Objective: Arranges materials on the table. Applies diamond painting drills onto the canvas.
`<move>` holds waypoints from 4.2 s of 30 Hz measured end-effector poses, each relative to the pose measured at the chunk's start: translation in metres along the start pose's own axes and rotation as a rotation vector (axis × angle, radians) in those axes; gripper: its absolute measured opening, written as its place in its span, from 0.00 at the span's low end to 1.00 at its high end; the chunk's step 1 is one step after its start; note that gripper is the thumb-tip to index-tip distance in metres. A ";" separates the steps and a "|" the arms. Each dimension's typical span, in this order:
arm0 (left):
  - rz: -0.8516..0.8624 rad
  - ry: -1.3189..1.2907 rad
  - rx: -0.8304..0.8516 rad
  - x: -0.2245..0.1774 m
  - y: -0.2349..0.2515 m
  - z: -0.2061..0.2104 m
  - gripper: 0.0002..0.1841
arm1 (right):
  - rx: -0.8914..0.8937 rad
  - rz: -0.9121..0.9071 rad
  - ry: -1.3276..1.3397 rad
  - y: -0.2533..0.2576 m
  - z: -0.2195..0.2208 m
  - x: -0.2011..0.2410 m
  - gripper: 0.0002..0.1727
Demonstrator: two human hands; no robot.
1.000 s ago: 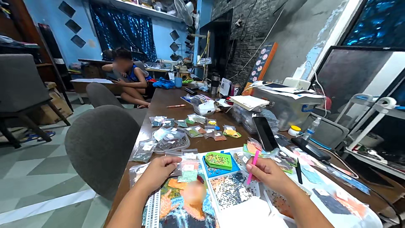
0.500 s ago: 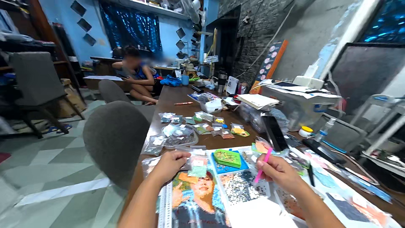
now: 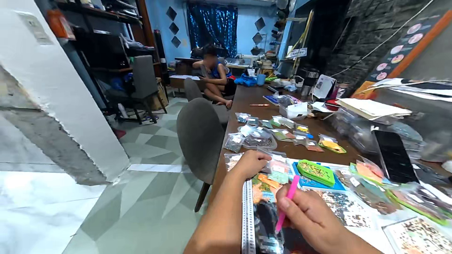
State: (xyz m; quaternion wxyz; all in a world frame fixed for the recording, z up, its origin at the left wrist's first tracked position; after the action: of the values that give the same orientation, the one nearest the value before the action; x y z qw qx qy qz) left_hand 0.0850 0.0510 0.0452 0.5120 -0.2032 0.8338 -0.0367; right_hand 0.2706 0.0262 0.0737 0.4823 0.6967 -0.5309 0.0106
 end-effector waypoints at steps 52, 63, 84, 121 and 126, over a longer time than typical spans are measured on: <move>0.020 0.004 0.019 -0.002 -0.001 0.000 0.14 | -0.156 0.055 -0.037 -0.009 0.012 -0.006 0.23; -0.052 -0.053 0.004 0.000 0.006 0.000 0.13 | -0.478 0.401 -0.122 -0.094 -0.147 -0.025 0.17; -0.059 -0.073 -0.056 0.006 0.005 -0.002 0.11 | -0.287 0.412 -0.284 -0.104 -0.141 -0.028 0.17; -0.051 -0.084 -0.071 0.009 0.006 -0.003 0.11 | -0.225 0.459 -0.336 -0.107 -0.142 -0.029 0.19; -0.057 -0.093 -0.079 0.010 0.005 -0.005 0.10 | -0.265 0.489 -0.339 -0.105 -0.141 -0.027 0.18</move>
State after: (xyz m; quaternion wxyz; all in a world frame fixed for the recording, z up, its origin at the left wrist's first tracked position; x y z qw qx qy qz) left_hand 0.0753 0.0511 0.0377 0.5406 -0.2486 0.8037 -0.0087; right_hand 0.4072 0.1391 0.0656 0.4566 0.4715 -0.7521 -0.0592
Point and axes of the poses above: each hand's wrist, its own y-axis towards the middle knuckle, its own z-axis out of the palm, x = y × z, the point moved 3 cm from there along y, towards the middle knuckle, and after that the axes turned 15 degrees about -z, right-handed, at the moved point
